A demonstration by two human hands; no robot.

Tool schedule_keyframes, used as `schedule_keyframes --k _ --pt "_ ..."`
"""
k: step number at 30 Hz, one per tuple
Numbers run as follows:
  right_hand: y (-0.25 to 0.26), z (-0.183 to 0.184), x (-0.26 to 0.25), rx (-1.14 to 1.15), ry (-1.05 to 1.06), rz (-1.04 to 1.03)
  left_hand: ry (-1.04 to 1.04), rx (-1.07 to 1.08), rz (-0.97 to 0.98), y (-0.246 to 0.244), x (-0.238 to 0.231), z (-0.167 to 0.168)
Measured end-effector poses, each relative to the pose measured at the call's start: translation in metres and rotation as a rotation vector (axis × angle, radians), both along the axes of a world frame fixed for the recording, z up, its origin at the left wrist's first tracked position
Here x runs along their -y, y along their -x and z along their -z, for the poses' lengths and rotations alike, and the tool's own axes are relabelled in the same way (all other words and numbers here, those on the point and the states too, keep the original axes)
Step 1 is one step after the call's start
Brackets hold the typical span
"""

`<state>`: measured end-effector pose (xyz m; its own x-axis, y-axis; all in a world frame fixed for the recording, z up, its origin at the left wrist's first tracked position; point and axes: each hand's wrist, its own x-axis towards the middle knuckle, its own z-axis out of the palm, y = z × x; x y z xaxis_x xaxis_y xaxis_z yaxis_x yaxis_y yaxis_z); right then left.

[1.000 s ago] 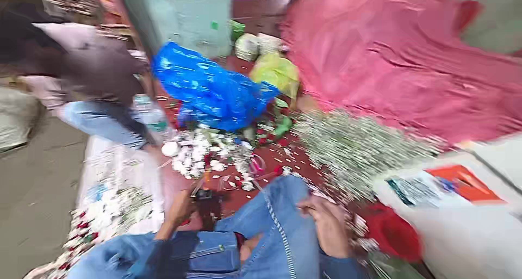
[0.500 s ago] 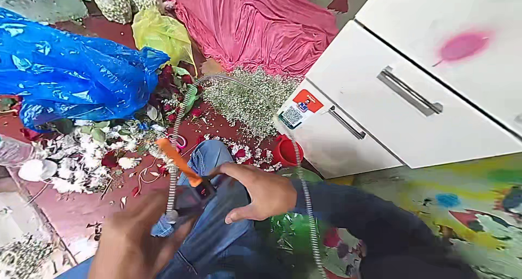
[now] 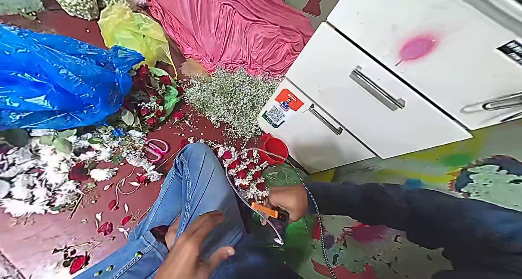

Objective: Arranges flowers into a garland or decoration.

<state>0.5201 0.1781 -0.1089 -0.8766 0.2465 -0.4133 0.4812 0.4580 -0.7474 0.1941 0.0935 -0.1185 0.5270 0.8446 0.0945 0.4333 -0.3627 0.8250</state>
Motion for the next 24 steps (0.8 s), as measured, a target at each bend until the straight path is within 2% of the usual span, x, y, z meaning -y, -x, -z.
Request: schedule_keyframes --k 3,6,7,9,11,13,18,20,24 --pt "-0.013 0.056 0.022 0.171 0.021 -0.148 0.101 -0.026 -0.178 0.054 0.01 0.021" --pt "-0.034 0.134 0.053 0.149 -0.008 -0.268 0.188 0.001 -0.333 0.106 0.03 0.029" --pt "-0.037 0.149 0.062 0.129 -0.028 -0.299 0.212 0.008 -0.381 0.121 0.037 0.03" --pt "-0.031 0.146 0.079 0.247 -0.004 -0.337 0.266 0.024 -0.464 0.147 0.05 0.035" --pt "-0.013 0.122 0.09 0.41 0.075 -0.379 0.303 0.025 -0.54 0.167 0.062 0.044" --pt "0.001 0.106 0.101 0.475 0.124 -0.428 0.315 0.071 -0.621 0.179 0.073 0.054" --pt "0.009 0.128 0.13 0.604 0.209 -0.465 0.285 0.358 -0.666 0.189 0.074 0.073" --pt "0.008 0.147 0.133 0.584 0.175 -0.446 0.293 0.384 -0.676 0.19 0.073 0.073" --pt "0.023 0.135 0.126 0.647 0.265 -0.31 0.306 0.38 -0.628 0.188 0.067 0.071"
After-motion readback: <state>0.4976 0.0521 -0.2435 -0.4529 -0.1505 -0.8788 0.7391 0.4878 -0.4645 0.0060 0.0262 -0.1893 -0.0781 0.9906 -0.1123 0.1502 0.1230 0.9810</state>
